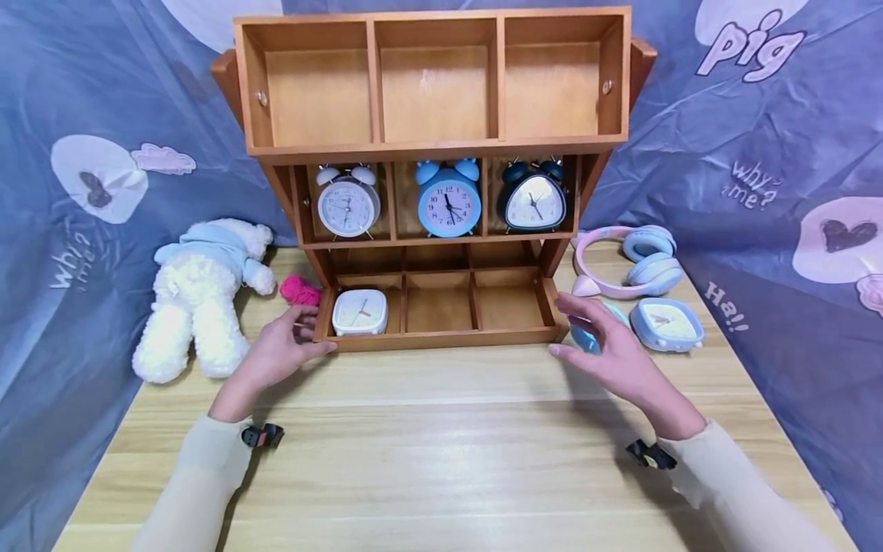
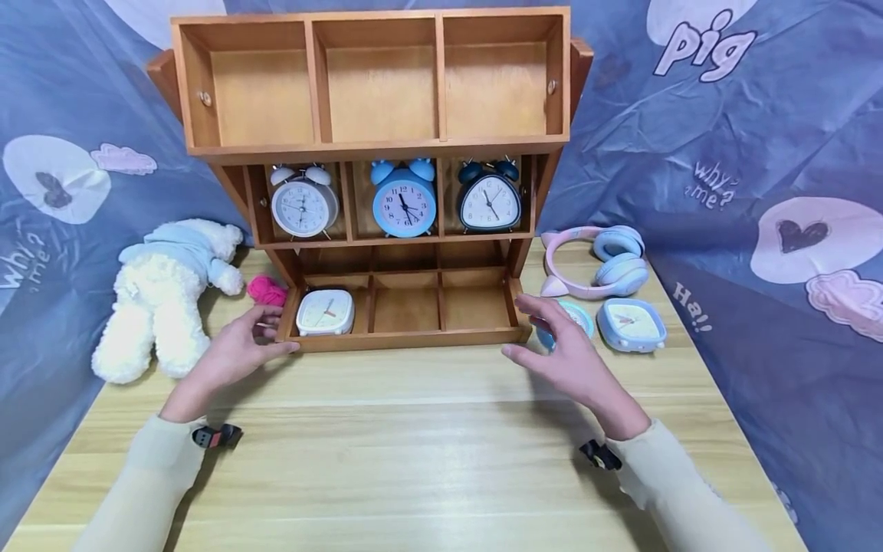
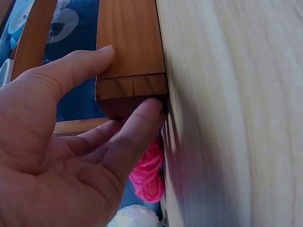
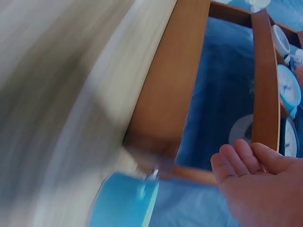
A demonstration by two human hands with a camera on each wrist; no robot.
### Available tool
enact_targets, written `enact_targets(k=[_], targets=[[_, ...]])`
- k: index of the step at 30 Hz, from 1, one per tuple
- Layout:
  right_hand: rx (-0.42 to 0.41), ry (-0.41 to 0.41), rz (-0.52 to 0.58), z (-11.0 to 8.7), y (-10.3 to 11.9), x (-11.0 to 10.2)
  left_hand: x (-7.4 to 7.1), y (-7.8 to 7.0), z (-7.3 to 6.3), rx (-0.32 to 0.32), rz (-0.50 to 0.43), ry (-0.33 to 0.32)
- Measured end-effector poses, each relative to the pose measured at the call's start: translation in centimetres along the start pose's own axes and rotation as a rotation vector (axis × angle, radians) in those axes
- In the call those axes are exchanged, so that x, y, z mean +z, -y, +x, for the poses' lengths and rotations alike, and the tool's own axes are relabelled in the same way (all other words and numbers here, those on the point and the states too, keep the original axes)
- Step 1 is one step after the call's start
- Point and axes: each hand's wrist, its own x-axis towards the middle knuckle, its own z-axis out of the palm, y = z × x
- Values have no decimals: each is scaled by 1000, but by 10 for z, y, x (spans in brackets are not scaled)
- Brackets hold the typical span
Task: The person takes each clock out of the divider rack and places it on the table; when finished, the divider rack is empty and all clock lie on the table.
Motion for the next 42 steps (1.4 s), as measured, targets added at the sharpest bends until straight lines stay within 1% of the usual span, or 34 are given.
enact_targets(k=[6, 12, 17, 23, 27, 36, 42], targets=[[-22, 59, 21, 16, 8, 23, 3, 3, -4, -10, -7, 3], [-20, 100, 23, 30, 15, 44, 4, 5, -4, 3, -6, -11], [-24, 129, 21, 48, 30, 62, 3, 6, -3, 7, 9, -18], [-37, 169, 11, 71, 48, 89, 2, 6, -4, 14, 18, -14], [-47, 179, 1, 79, 56, 105, 2, 6, -3, 11, 22, -2], [-31, 205, 51, 98, 68, 143, 0, 6, 0, 16, 21, -5], [0, 203, 77, 106, 77, 169, 0, 3, 0, 20, 21, -6]])
